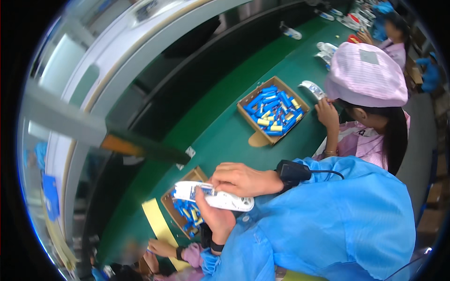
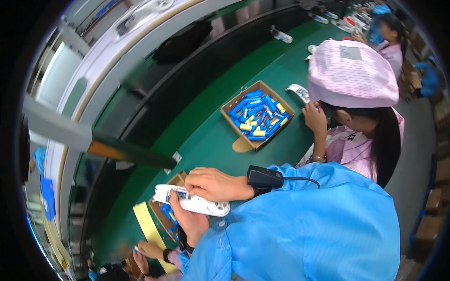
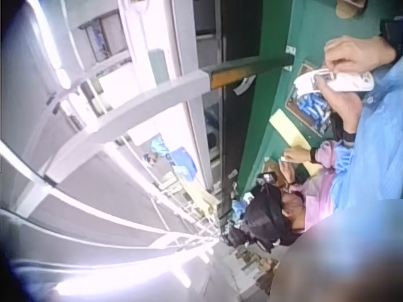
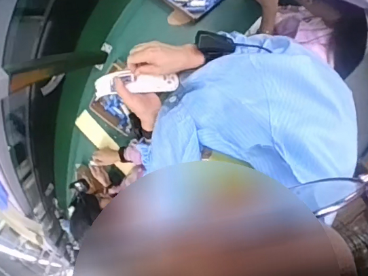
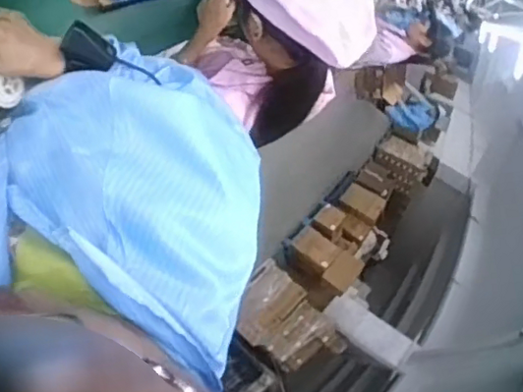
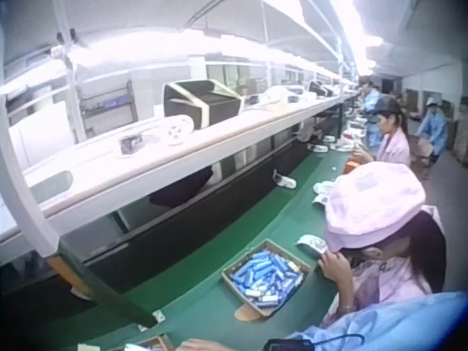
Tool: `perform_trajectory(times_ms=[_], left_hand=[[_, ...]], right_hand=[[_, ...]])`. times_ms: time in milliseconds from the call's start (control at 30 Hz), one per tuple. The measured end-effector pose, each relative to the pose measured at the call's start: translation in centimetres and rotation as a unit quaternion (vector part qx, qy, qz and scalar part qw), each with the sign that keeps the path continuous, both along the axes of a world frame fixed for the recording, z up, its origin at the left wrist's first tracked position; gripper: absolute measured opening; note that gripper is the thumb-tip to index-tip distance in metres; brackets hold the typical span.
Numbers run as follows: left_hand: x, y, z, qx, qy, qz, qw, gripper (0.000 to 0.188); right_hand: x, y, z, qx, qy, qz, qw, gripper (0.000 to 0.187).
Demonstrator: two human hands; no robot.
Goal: Assembling small electronic components into a white plastic housing on an industrial production line.
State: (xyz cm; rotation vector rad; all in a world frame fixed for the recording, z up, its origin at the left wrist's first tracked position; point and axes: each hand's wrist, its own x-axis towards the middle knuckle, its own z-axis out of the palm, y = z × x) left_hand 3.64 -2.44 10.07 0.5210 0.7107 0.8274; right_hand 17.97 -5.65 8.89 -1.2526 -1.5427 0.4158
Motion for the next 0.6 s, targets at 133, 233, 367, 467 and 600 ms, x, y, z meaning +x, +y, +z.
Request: perform_trajectory(times_ms=[133,233,367,467,600], left_hand=[[-0.3,1.0,-0.6,-0.087,0.052,-0.008,0.995,0.038],[-0.7,1.8,-1.3,-0.1,0.019,-0.015,0.995,0.037],[0.3,2.0,-0.9,-0.116,0.015,-0.047,0.992,0.038],[0.5,2.1,-1.0,-0.12,0.018,-0.064,0.99,0.039],[0.4,2.0,-0.5,-0.118,0.006,-0.059,0.991,0.037]], right_hand=[[6.8,1.3,-1.5,-0.104,0.04,-0.071,0.991,0.021],[15.1,1.5,-6.0,-0.186,-0.161,-0.353,0.903,0.019],[17.2,3.1,-9.9,-0.204,-0.247,-0.356,0.878,0.02],[17.1,4.8,-11.7,-0.316,-0.285,-0.37,0.826,0.02],[18.3,5.8,-14.3,-0.32,-0.404,-0.372,0.772,0.02]])
